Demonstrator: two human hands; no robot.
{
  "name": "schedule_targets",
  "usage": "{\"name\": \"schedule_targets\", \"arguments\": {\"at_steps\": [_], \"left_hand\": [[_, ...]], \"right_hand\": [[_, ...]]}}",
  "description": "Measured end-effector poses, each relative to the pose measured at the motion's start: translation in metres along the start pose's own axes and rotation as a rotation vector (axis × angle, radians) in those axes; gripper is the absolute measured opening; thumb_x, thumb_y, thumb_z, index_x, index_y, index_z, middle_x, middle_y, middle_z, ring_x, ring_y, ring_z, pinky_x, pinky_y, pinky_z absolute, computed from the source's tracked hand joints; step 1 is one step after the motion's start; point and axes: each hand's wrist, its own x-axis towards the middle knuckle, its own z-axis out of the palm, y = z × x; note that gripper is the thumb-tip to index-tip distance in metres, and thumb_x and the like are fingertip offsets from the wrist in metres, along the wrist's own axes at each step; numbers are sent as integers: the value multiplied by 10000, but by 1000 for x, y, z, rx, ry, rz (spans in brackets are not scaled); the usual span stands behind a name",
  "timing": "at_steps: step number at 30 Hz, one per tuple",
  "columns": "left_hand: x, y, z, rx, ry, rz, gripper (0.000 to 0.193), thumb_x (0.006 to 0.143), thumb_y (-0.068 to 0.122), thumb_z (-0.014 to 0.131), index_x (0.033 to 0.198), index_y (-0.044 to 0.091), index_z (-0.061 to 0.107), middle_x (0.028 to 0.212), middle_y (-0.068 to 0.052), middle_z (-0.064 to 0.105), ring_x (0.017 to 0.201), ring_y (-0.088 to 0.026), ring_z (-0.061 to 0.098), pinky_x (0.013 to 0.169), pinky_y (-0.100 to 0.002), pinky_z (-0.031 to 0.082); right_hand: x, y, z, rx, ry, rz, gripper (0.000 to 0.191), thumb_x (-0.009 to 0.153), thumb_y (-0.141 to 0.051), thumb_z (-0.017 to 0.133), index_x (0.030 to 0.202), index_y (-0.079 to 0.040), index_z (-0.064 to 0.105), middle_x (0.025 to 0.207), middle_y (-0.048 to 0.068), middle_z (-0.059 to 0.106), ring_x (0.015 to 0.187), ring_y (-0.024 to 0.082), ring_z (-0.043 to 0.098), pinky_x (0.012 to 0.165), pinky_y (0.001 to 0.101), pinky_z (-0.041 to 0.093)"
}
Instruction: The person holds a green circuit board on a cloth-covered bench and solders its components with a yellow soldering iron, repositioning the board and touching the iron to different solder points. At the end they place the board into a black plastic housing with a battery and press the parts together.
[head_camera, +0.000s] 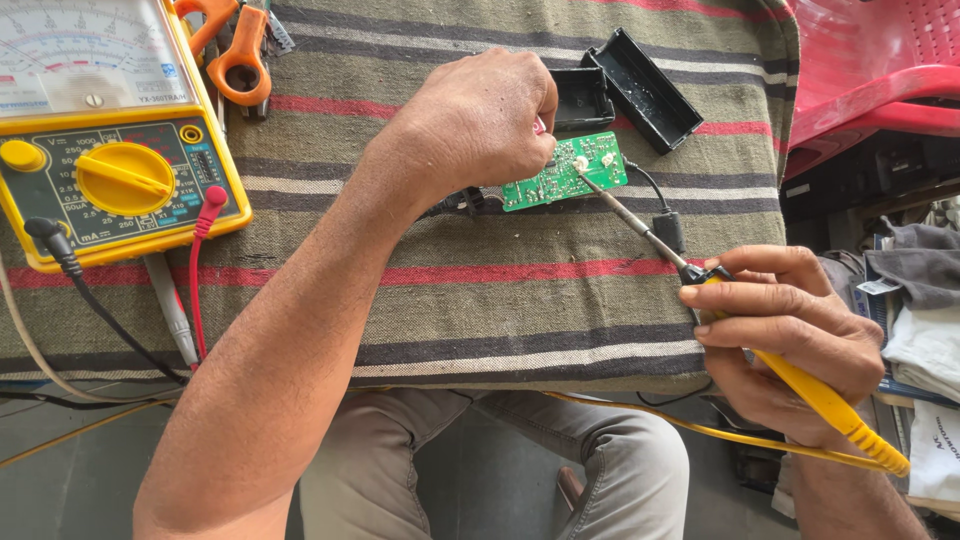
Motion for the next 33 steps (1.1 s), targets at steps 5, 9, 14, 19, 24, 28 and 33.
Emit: {"name": "schedule_targets", "arguments": {"at_steps": [5, 9, 14, 19, 24, 28, 33], "left_hand": [[0, 2, 1, 0, -27, -25, 210, 805, 131, 665, 943, 158, 820, 858, -93, 775, 807, -224, 755, 831, -431, 596], [-1, 3, 1, 17, -26, -14, 214, 798, 131, 677, 948, 169, 825, 882, -78, 778, 833, -216, 751, 854, -429, 588], [-1, 3, 0, 24, -48, -5, 211, 814, 130, 674, 944, 179, 832, 892, -66, 784, 845, -216, 751, 871, -424, 586], [0, 3, 1, 21, -29, -4, 217, 794, 123, 681, 941, 185, 828, 884, -60, 780, 832, -215, 750, 850, -421, 589], [0, 2, 1, 26, -40, 6, 200, 806, 120, 673, 914, 182, 830, 860, -58, 781, 820, -211, 752, 853, -421, 590], [1, 3, 3, 8, -11, 28, 152, 800, 148, 695, 883, 159, 822, 827, -71, 773, 791, -218, 747, 832, -425, 590], [2, 2, 7, 17, 6, 64, 159, 818, 141, 676, 884, 137, 820, 763, -90, 763, 734, -222, 748, 817, -418, 601]], "right_hand": [[0, -1, 0, -2, -5, 10, 241, 716, 55, 778, 848, -112, 668, 985, 53, 757, 984, 298, 721, 936, 392, 575], [-2, -2, 1, -7, 1, 24, 239, 717, 50, 782, 844, -117, 666, 983, 49, 758, 987, 294, 722, 947, 395, 576], [-4, -2, 2, -12, 14, 30, 239, 725, 54, 777, 844, -121, 664, 989, 47, 760, 992, 287, 725, 957, 392, 580], [-4, -3, 2, -22, 8, 23, 244, 723, 52, 783, 846, -125, 667, 984, 41, 758, 996, 291, 725, 954, 393, 575], [-3, -2, 2, -14, 7, 17, 244, 714, 47, 786, 846, -121, 669, 983, 45, 758, 989, 292, 719, 936, 383, 575], [-2, -3, 2, -28, -10, -1, 231, 713, 38, 788, 846, -117, 680, 982, 47, 759, 987, 294, 720, 941, 395, 578], [-6, -6, 6, -71, -49, -55, 210, 712, 31, 791, 850, -101, 703, 987, 71, 765, 988, 320, 704, 872, 369, 585]]}}
